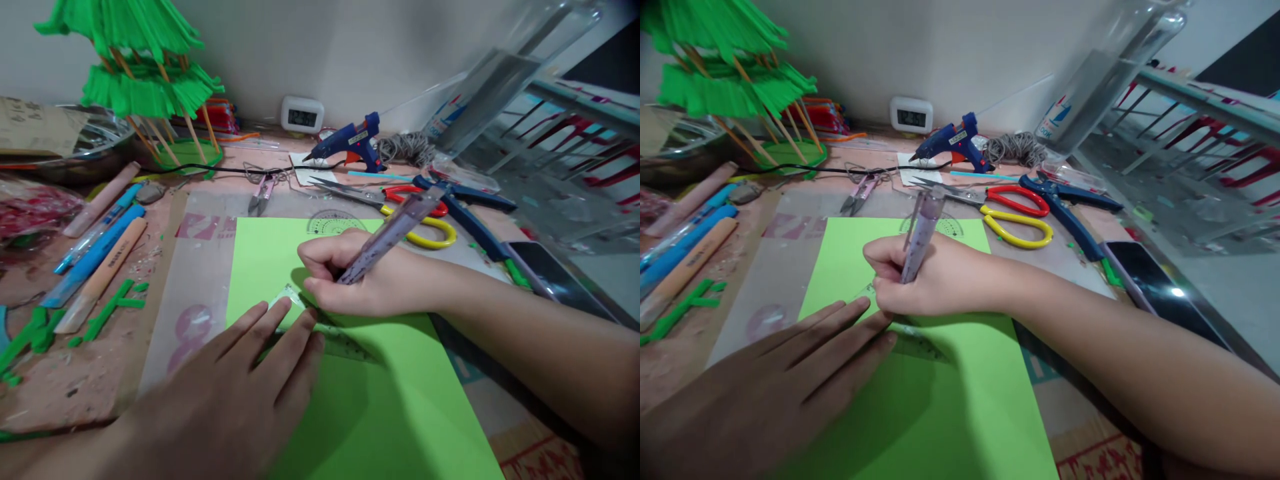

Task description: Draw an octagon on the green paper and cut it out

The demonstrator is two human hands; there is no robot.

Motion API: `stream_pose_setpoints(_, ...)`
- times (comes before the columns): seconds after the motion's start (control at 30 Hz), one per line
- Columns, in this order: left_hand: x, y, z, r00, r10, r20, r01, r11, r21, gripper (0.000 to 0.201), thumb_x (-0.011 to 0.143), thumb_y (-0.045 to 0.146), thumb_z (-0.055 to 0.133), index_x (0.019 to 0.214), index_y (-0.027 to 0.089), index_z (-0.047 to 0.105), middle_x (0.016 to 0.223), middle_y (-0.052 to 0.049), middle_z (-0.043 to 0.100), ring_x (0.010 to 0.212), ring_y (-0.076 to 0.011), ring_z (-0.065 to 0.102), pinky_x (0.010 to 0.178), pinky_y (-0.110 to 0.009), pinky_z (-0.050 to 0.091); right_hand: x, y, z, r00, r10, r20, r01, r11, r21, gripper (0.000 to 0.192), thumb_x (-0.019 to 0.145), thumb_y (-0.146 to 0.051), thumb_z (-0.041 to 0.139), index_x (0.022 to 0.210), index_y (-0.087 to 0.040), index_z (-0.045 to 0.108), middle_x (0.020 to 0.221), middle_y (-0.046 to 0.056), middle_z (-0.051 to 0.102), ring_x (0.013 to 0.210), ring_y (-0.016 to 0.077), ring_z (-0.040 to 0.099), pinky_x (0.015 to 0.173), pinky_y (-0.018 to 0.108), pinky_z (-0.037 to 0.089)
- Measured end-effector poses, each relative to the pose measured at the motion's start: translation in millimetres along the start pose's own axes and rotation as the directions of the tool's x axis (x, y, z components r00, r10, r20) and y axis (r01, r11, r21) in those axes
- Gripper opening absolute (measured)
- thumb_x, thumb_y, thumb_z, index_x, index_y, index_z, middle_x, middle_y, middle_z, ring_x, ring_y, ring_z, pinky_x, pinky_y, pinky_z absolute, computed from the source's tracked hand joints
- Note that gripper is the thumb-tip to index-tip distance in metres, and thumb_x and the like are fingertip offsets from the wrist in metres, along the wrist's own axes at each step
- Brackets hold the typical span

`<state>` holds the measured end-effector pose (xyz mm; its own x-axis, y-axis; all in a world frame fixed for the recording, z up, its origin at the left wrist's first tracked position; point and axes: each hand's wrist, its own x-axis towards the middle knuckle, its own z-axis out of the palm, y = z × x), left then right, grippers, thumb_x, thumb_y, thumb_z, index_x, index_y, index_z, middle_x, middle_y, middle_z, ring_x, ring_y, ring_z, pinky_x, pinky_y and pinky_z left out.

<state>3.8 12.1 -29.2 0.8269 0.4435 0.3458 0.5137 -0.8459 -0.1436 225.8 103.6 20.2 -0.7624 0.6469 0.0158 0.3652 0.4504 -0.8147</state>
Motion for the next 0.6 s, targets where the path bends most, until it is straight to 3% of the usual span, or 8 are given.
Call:
stream_pose_setpoints(0.4,-2.9,-2.7,0.1,0.999,0.051,0.015,-0.052,0.999,0.012,0.043,0.106,0.017,0.024,0.139,0.01,0.051,0.136,-0.011,0.067,0.126,-0.031,0.06,0.112,-0.045,0.032,-1.1,-4.0,-5.9,0.992,0.047,0.119,-0.051,0.998,0.028,0.027,0.081,-0.012,0.057,0.066,-0.023,0.037,0.059,-0.01,0.031,0.057,0.0084,0.032,0.053,0.025,0.025)
stream_pose_setpoints(0.6,-6.4,-2.2,0.9,0.998,0.063,0.025,-0.063,0.998,-0.007,0.048,0.094,0.009,0.036,0.14,0.006,0.049,0.137,-0.014,0.066,0.125,-0.0345,0.062,0.111,-0.047,0.033,-1.3,-1.1,-10.1,0.981,0.001,0.193,-0.012,0.998,0.054,0.027,0.081,-0.012,0.058,0.067,-0.023,0.038,0.058,-0.011,0.032,0.056,0.0076,0.032,0.052,0.024,0.025)
